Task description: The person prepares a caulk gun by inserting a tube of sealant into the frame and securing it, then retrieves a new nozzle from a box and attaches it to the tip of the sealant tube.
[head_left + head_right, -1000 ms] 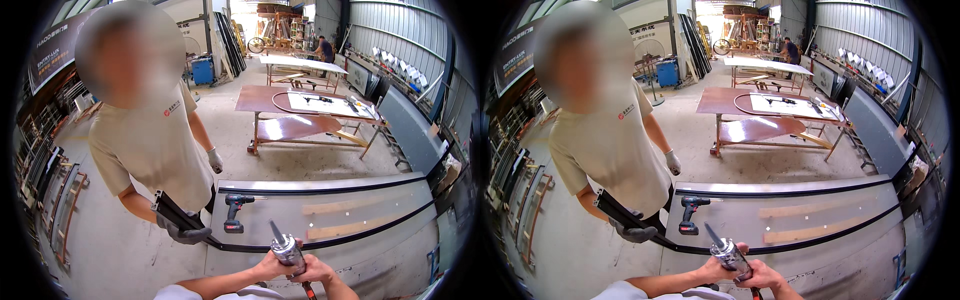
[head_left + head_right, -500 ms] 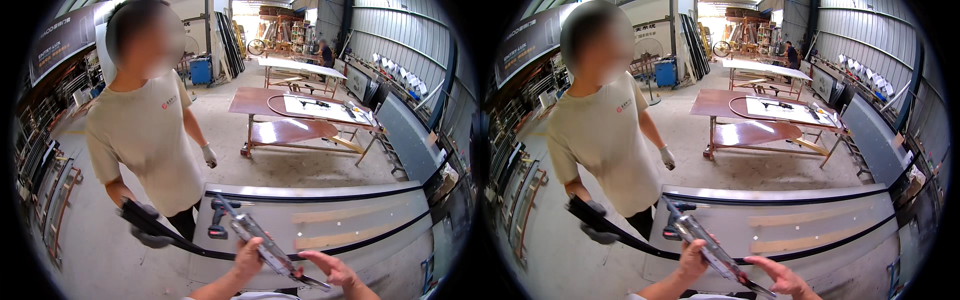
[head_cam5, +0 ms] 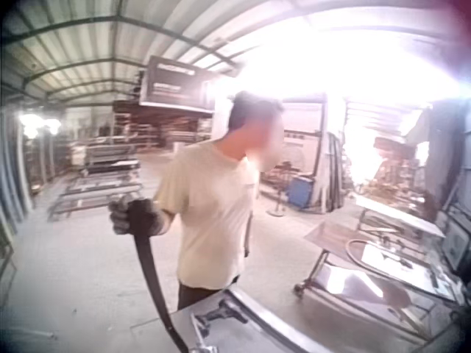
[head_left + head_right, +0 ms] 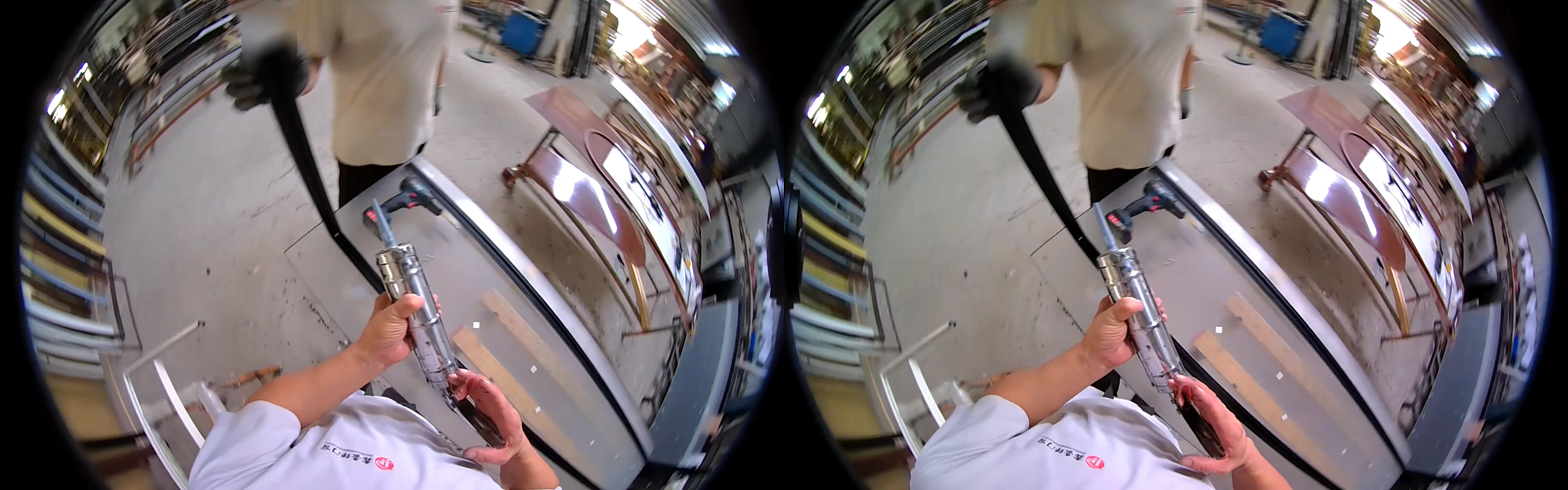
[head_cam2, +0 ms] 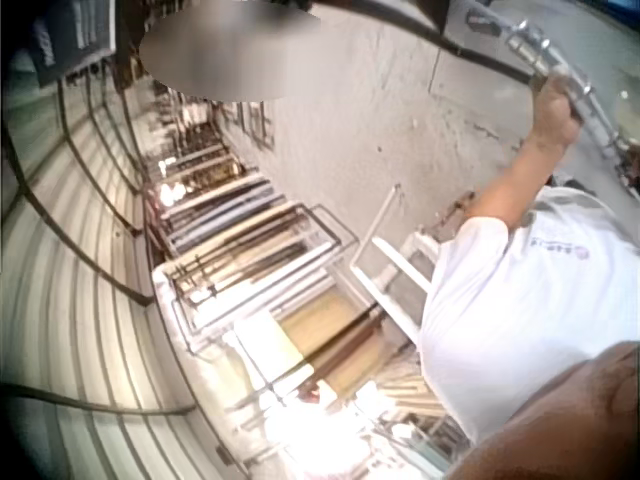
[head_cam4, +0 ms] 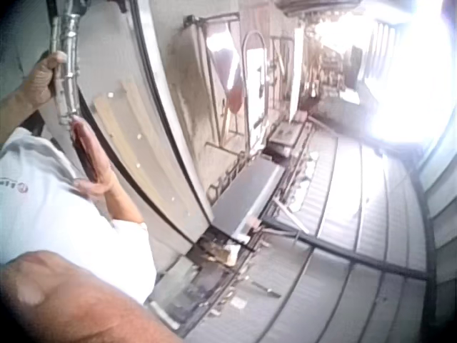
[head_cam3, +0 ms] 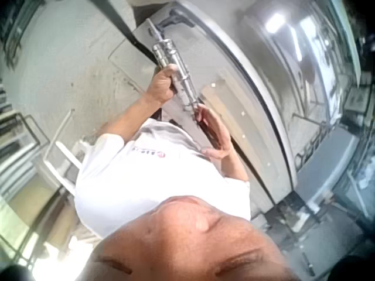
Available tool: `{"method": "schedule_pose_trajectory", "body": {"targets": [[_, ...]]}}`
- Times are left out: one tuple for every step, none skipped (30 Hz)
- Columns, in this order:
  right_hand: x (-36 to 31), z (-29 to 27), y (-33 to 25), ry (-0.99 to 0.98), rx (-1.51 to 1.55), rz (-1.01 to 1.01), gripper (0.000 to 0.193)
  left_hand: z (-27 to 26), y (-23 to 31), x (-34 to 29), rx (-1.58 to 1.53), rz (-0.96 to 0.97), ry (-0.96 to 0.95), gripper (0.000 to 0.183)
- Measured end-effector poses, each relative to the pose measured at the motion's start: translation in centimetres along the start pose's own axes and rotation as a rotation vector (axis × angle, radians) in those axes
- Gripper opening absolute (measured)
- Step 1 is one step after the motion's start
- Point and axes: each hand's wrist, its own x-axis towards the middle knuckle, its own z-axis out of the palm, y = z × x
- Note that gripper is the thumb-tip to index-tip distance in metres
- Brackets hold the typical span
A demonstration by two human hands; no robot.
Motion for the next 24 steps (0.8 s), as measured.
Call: {"method": "schedule_pose_trajectory", "body": {"targets": [[0.2,0.2,0.2,0.018,0.027,0.026,0.100,-0.3,0.1,-0.6,-0.014,0.012,0.025,0.035],[0.2,0.8,0.2,0.045,0.045,0.049,0.097,-0.4,0.3,-1.1,-0.026,0.017,0.041,0.035],[0.3,1.1,0.5,0.080,0.060,0.071,0.096,-0.7,0.4,-1.2,-0.034,0.015,0.054,0.035],[0.4,1.1,0.7,0.079,0.051,0.095,0.096,-1.1,0.5,-1.2,-0.052,0.023,0.056,0.035],[0.5,1.0,0.8,0.084,0.045,0.122,0.096,-1.6,0.5,-1.1,-0.070,0.026,0.061,0.035],[0.8,1.1,1.0,0.091,0.037,0.149,0.096,-2.1,0.7,-1.0,-0.087,0.026,0.065,0.036],[1.4,1.3,1.1,0.122,-0.014,0.157,0.094,-2.4,1.1,-0.8,-0.108,0.006,0.075,0.036],[2.1,1.2,1.3,0.074,-0.097,0.167,0.093,-2.9,1.5,-0.6,-0.134,-0.002,0.059,0.036],[2.9,0.9,1.3,0.026,-0.180,0.176,0.092,-3.3,2.0,-0.3,-0.160,-0.009,0.044,0.036],[4.0,0.8,1.3,-0.026,-0.261,0.184,0.091,-3.8,2.5,0.0,-0.187,-0.016,0.029,0.036],[5.9,2.0,1.4,0.018,-0.300,0.173,0.089,-4.4,3.2,0.8,-0.185,-0.041,-0.030,0.040],[6.5,2.1,1.9,0.013,-0.308,0.197,0.089,-5.1,3.6,1.6,-0.196,-0.058,-0.068,0.041],[7.0,1.9,2.3,0.008,-0.316,0.222,0.088,-6.0,3.8,2.2,-0.209,-0.075,-0.106,0.042],[7.5,1.8,2.6,-0.002,-0.326,0.239,0.088,-6.7,4.0,2.8,-0.220,-0.084,-0.148,0.044],[8.2,1.7,2.8,-0.008,-0.321,0.257,0.088,-7.5,4.1,3.4,-0.199,-0.093,-0.152,0.043],[8.7,1.7,3.0,0.005,-0.300,0.285,0.088,-8.1,4.0,3.8,-0.214,-0.107,-0.156,0.043],[9.2,1.8,3.2,0.021,-0.278,0.303,0.088,-8.5,4.3,4.2,-0.219,-0.119,-0.164,0.042],[9.6,1.9,3.3,0.038,-0.256,0.321,0.088,-8.8,4.5,4.5,-0.225,-0.132,-0.171,0.042],[9.7,1.9,3.6,0.066,-0.209,0.341,0.089,-9.2,4.4,4.9,-0.237,-0.144,-0.181,0.042],[10.0,1.5,3.8,0.035,-0.223,0.349,0.088,-9.7,4.2,5.3,-0.250,-0.150,-0.192,0.042],[10.2,0.8,4.0,0.005,-0.236,0.356,0.088,-10.2,4.0,5.7,-0.263,-0.156,-0.203,0.042],[10.4,0.4,4.3,-0.027,-0.249,0.363,0.087,-10.7,3.9,6.0,-0.288,-0.170,-0.187,0.043],[10.8,0.2,4.5,-0.039,-0.282,0.369,0.085,-11.2,3.5,6.4,-0.312,-0.192,-0.173,0.043],[11.6,-0.2,4.8,-0.051,-0.314,0.375,0.084,-11.7,3.2,6.7,-0.336,-0.212,-0.159,0.043]]}}
